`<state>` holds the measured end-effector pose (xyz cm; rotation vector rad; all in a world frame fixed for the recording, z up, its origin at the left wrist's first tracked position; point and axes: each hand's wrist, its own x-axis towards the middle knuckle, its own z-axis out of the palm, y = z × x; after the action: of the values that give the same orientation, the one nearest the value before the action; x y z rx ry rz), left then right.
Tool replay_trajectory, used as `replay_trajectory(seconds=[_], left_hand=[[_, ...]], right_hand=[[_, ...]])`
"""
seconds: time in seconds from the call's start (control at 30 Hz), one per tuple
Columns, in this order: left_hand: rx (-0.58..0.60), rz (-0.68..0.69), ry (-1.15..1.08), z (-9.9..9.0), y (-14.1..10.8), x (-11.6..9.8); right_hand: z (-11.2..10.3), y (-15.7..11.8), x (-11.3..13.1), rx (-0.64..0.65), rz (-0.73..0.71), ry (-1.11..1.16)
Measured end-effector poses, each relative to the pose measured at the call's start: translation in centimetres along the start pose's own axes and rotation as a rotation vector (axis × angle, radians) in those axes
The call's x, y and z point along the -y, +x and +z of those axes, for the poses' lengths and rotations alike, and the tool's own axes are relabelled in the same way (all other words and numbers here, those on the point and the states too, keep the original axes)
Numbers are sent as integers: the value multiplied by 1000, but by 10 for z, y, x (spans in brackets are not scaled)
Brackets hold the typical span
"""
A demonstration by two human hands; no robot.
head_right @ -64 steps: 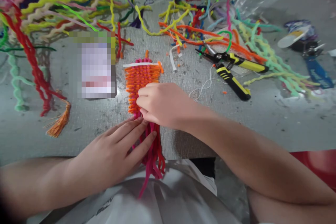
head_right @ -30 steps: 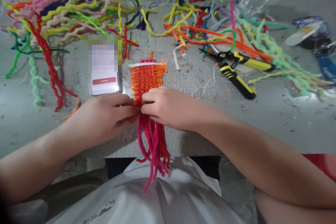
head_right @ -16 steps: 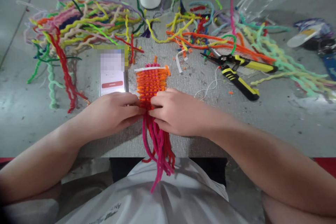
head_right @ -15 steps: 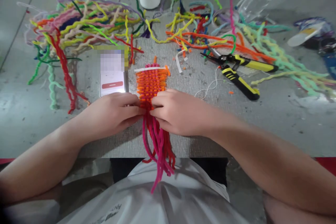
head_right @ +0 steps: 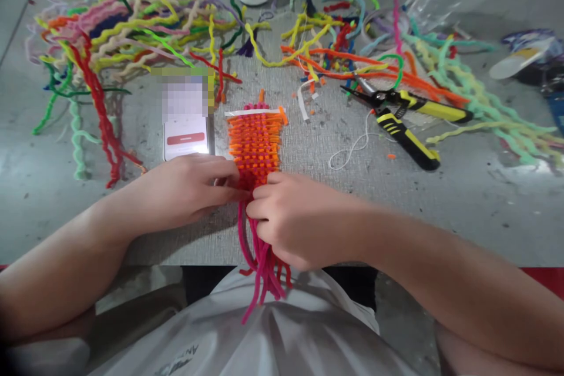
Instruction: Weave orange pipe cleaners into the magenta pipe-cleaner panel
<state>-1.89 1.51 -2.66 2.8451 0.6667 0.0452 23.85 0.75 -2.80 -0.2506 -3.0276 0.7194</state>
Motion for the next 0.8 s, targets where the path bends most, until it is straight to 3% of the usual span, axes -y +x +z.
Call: replay_trajectory(seconds=[0.17,0.3,0.4,0.53,0.8], left_hand=[[42,36,-96,-3,0,0],[55,48,-111,-2,0,-1],[60,86,-84,-2,-1,-4],[80,130,-108,-3,-2,-12],[99,204,-192,0,-1,-24]], right_hand=[[-1,-1,3,4,16,44],[-1,-1,2,-44,90,-36],[0,0,7,-41,59,-81],[0,2,17,28,-14,-63],[-5,4,25,139,12,113]])
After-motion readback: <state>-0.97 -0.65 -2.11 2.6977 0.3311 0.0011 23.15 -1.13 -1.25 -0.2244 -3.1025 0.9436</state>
